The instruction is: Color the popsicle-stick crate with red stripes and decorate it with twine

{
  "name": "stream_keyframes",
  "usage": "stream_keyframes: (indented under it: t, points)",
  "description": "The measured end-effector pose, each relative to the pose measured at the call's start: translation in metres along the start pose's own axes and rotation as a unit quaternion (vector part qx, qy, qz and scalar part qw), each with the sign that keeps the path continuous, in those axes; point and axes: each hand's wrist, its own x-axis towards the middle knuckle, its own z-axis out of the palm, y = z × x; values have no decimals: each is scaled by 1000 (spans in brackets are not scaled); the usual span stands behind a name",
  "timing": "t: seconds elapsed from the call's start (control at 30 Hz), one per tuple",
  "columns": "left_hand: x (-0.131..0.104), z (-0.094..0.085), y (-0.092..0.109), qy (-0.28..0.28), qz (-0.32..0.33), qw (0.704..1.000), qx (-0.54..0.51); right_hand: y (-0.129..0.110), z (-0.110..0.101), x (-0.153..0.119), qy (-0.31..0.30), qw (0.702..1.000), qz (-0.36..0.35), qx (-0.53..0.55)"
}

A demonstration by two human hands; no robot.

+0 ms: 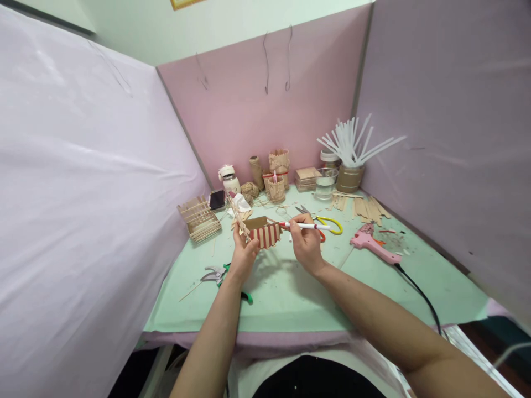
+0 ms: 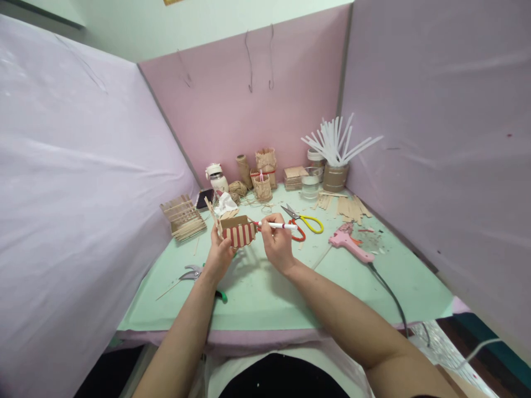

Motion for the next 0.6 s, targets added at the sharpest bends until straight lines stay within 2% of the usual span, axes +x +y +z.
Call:
stream_keyframes:
  t: [0.27, 0.6]
  points:
    - [0, 2, 2, -2, 1, 1000, -14, -3, 0, 0, -14, 999, -32, -23]
    - [2, 1, 1, 33, 6, 999, -36, -3, -1, -1, -32, 994, -61, -80]
